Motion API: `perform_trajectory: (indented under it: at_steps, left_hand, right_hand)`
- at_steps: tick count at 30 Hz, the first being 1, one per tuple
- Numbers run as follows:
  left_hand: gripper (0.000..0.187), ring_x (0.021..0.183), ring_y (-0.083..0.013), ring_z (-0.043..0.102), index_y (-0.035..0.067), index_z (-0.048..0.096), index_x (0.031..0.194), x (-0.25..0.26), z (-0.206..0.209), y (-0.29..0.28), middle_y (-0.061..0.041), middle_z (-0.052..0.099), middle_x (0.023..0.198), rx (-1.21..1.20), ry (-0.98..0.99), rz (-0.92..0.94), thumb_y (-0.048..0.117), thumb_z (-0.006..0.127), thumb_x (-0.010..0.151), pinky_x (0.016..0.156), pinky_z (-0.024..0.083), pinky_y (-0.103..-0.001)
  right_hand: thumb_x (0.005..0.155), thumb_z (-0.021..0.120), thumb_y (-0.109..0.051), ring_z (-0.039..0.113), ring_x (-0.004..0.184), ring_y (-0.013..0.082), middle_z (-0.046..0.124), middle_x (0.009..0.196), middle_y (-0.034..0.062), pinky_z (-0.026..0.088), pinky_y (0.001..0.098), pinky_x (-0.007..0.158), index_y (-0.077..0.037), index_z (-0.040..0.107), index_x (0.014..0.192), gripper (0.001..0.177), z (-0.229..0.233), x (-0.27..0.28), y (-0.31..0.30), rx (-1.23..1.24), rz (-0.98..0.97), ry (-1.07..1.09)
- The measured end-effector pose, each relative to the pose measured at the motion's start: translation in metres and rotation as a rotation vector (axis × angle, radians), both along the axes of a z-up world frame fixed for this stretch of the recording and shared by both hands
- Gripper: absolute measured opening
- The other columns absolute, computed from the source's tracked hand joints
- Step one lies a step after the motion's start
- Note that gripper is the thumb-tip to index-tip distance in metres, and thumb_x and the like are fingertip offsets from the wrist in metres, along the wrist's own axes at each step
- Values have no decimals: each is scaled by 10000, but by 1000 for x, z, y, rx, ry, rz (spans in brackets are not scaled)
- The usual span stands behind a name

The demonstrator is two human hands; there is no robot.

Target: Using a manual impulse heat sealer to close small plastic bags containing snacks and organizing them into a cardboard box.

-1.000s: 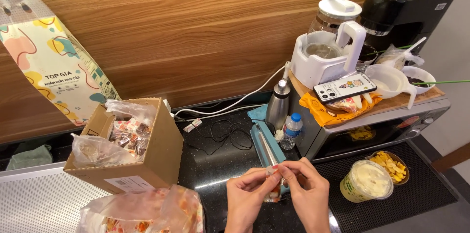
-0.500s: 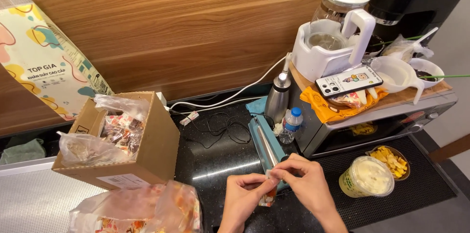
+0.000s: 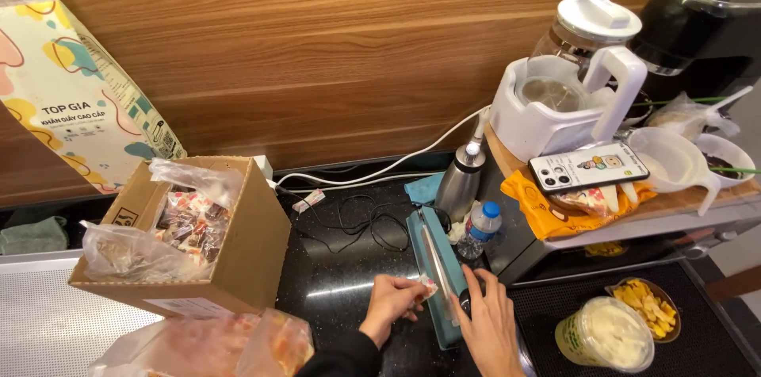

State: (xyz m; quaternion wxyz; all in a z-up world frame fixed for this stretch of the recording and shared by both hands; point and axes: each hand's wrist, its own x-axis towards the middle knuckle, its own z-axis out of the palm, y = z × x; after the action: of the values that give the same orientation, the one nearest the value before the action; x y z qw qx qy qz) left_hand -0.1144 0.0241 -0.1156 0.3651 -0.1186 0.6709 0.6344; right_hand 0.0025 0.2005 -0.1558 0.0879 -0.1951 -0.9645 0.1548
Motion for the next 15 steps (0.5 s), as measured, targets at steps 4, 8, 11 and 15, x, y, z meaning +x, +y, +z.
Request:
perform_trajectory:
  at_steps: [4, 8, 11, 15]
  left_hand:
    - [286, 520, -97, 674, -3, 863, 1200, -33, -47, 10, -104, 853, 815, -74, 105, -125, 63, 867, 922, 431, 549, -228]
    - [944, 575, -113, 682, 157, 466, 1768, -46, -77, 24, -44, 818, 880, -74, 188, -202, 80, 859, 913, 401, 494, -272]
    - [1127, 585, -115, 653, 156, 224, 1841, -50, -93, 30, -44, 798, 813, -9, 185, -241, 90, 910, 950, 408, 506, -294]
    - [1101, 633, -124, 664, 172, 55, 1851, -53, -103, 33, -103, 881, 1053, 73, 113, -247, 170, 825, 1065, 452, 552, -282]
  right_hand:
    - [1090, 617, -409, 642, 1210, 288, 565, 1372, 63, 584, 506, 938, -241, 513, 1671, 613, -22, -3, 4, 99, 73, -92]
    - [1032, 677, -320, 630, 1021, 280, 539, 1157, 58, 576, 477, 837, -211, 538, 1641, 634, -28, -11, 7, 156, 149, -102]
    - [1047, 668, -328, 620, 1002, 307, 539, 1141, 77, 568, 488, 812, -187, 486, 1691, 684, -30, -14, 10, 215, 214, -105]
    - [1067, 635, -321, 625, 965, 274, 546, 1145, 63, 579, 458, 795, -194, 469, 1698, 664, -38, -8, 9, 225, 224, -130]
